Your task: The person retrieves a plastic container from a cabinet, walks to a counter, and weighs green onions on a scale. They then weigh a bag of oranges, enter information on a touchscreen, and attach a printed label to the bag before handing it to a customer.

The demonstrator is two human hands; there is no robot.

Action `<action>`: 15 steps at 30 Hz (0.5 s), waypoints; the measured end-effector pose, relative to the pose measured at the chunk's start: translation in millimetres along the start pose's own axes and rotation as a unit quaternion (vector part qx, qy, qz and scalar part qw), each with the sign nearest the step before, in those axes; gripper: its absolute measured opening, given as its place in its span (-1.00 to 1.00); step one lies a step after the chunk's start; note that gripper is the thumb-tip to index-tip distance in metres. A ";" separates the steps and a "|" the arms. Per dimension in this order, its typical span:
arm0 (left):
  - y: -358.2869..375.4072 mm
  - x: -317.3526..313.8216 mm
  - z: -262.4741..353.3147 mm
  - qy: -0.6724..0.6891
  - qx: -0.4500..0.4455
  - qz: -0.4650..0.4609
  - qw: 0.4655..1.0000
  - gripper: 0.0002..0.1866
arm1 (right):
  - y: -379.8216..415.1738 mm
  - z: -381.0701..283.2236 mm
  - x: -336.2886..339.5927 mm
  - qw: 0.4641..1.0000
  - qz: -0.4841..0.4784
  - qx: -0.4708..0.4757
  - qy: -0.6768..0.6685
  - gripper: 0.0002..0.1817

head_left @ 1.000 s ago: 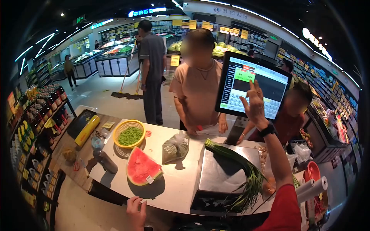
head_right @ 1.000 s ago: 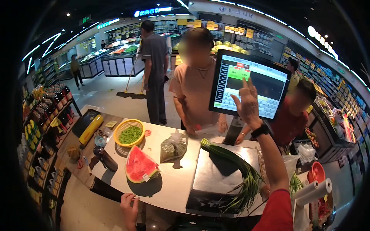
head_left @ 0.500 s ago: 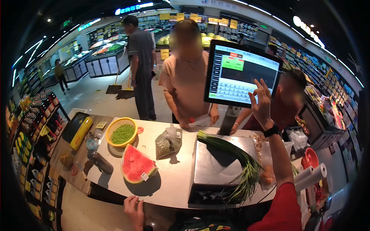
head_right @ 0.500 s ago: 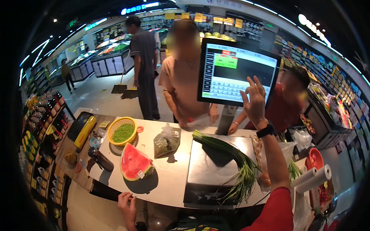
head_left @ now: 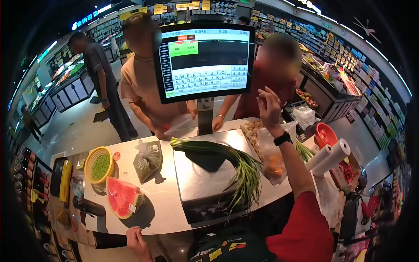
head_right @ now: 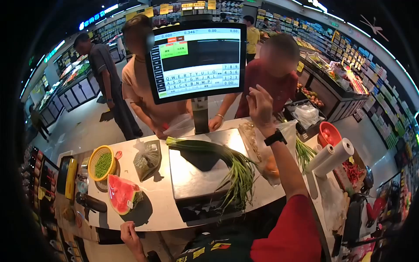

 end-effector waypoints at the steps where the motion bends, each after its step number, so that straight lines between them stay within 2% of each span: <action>1: 1.2 -4.7 3.0 0.013 0.006 -0.010 1.000 -0.91 | 8.6 5.3 0.1 1.000 -0.003 -0.003 -0.001 -0.81; 3: 2.3 -15.6 16.6 0.038 0.019 -0.028 0.999 -0.88 | 20.9 7.6 -0.6 1.000 -0.008 -0.010 -0.004 -0.81; 6: 7.4 -35.2 44.0 0.029 -0.020 -0.055 0.998 -0.86 | 36.6 2.0 -7.8 0.999 -0.005 0.003 -0.037 -0.79; 7: 10.4 -42.0 51.3 0.018 -0.074 -0.051 0.996 -0.90 | 44.3 2.5 -13.8 0.999 -0.029 -0.012 -0.041 -0.79; 11: 26.6 -66.9 83.9 0.028 -0.087 -0.063 0.994 -0.96 | 56.9 -8.0 -35.6 0.993 -0.076 0.018 -0.094 -0.84; 15: 39.7 -77.5 102.1 0.013 -0.099 -0.057 0.993 -0.95 | 41.4 -1.3 -46.1 0.993 -0.040 0.018 -0.108 -0.84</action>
Point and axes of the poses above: each hand's wrist, its own y-axis away from the middle knuckle, its own x-axis out of the back of the hand, z = x × y, the point moved 7 cm from there along -y, towards the middle knuckle, and after that the axes turned 14 degrees about z, right-handed, at the moved point
